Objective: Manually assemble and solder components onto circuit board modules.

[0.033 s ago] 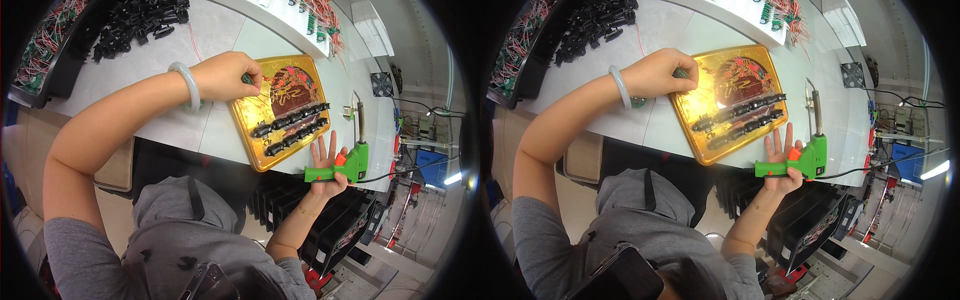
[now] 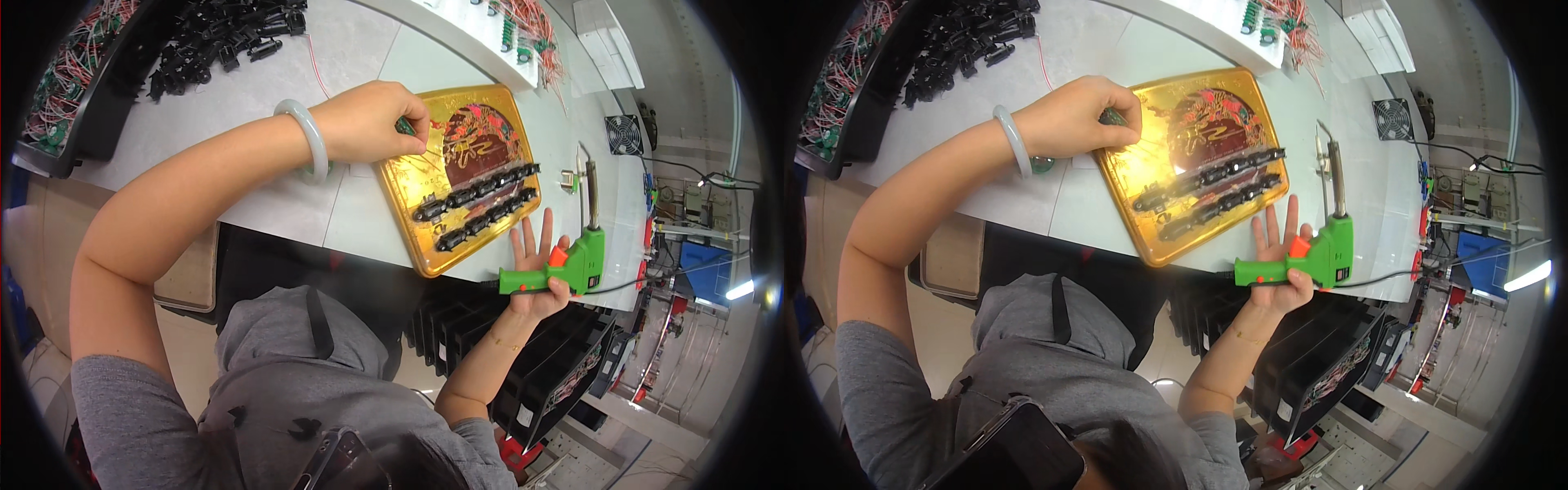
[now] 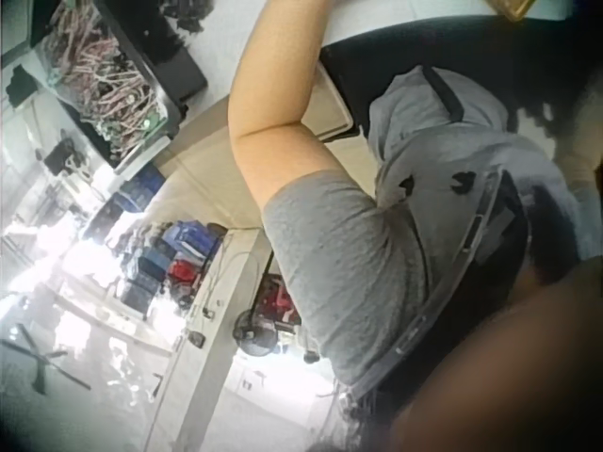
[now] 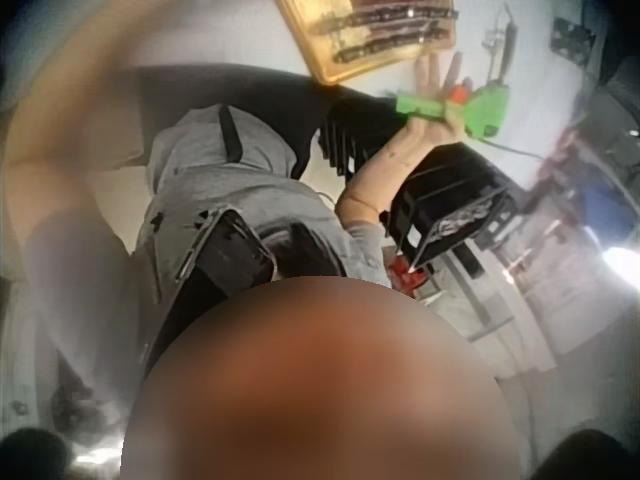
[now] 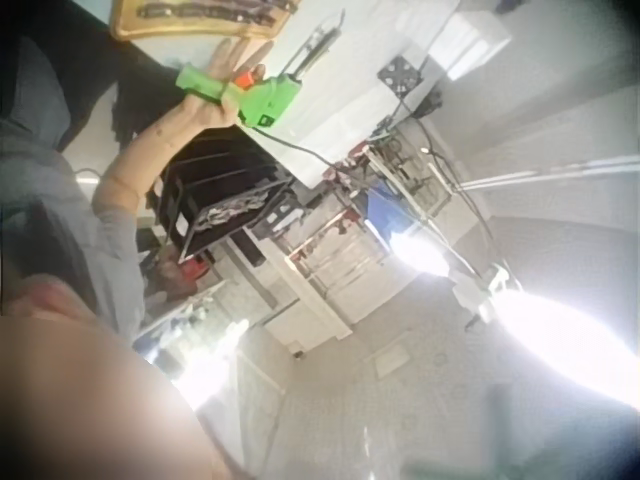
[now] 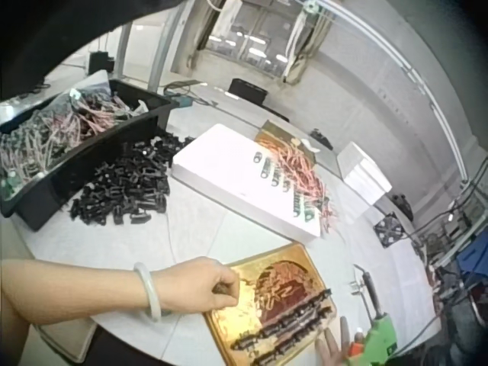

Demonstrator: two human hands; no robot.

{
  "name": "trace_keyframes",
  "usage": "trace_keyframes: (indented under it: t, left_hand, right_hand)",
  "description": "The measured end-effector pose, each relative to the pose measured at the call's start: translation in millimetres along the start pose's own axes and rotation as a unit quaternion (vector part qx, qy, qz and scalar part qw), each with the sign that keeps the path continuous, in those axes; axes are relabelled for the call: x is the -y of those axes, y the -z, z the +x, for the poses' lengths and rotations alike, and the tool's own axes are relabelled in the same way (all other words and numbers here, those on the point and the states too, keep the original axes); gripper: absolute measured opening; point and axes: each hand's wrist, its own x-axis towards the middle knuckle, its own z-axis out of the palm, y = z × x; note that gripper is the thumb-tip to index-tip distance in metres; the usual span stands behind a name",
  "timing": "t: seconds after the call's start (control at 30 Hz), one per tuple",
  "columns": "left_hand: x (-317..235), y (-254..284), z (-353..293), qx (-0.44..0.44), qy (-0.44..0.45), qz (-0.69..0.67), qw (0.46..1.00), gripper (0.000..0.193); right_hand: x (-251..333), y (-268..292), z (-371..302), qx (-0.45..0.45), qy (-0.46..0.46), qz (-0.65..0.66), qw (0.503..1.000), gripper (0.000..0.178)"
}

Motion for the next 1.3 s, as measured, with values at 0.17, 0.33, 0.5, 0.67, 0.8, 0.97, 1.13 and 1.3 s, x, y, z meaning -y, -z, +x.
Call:
trace_keyframes:
  t: [0.17, 0.33, 0.5, 0.67, 0.8, 0.97, 1.13, 1.3]
  left_hand:
    - [-2.6, -4.3, 1.2, 0.001, 0.016, -0.014, 1.000, 0.009]
    - [-5.1, 9.7, 0.3, 0.009, -0.070, 0.174, 0.982, 0.006]
    - [-23.1, 15.2, 12.0, 0.074, -0.070, 0.325, 0.940, 0.006]
    - [-27.1, 7.2, 26.5, 0.179, -0.055, 0.150, 0.971, 0.007]
    - [-0.2, -14.0, 30.3, 0.127, -0.096, 0.025, 0.987, 0.010]
    - [6.0, -13.6, 27.4, 0.105, -0.116, -0.018, 0.988, 0.011]
    - [6.5, -11.0, 25.2, 0.101, -0.098, 0.033, 0.990, 0.011]
    - [3.0, -9.6, 26.5, 0.088, -0.082, 0.043, 0.992, 0.012]
  right_hand:
    - [0.2, 13.4, 13.1, -0.001, -0.008, -0.045, 0.999, 0.056]
    - [0.0, 10.9, -9.8, 0.021, -0.005, -0.022, 1.000, 0.052]
    - [4.6, 10.3, -43.1, 0.093, -0.030, -0.042, 0.994, 0.051]
    - [-10.7, 1.3, -59.7, 0.087, -0.006, -0.006, 0.996, 0.051]
    - [-23.3, -12.3, -49.3, -0.037, 0.028, -0.084, 0.995, 0.045]
    - [-25.3, -16.1, -26.3, -0.019, 0.009, -0.046, 0.999, 0.045]
    - [-30.5, -16.1, -7.0, -0.012, 0.005, -0.058, 0.998, 0.045]
    - [-24.8, -11.3, -11.4, -0.004, 0.001, -0.052, 0.999, 0.046]
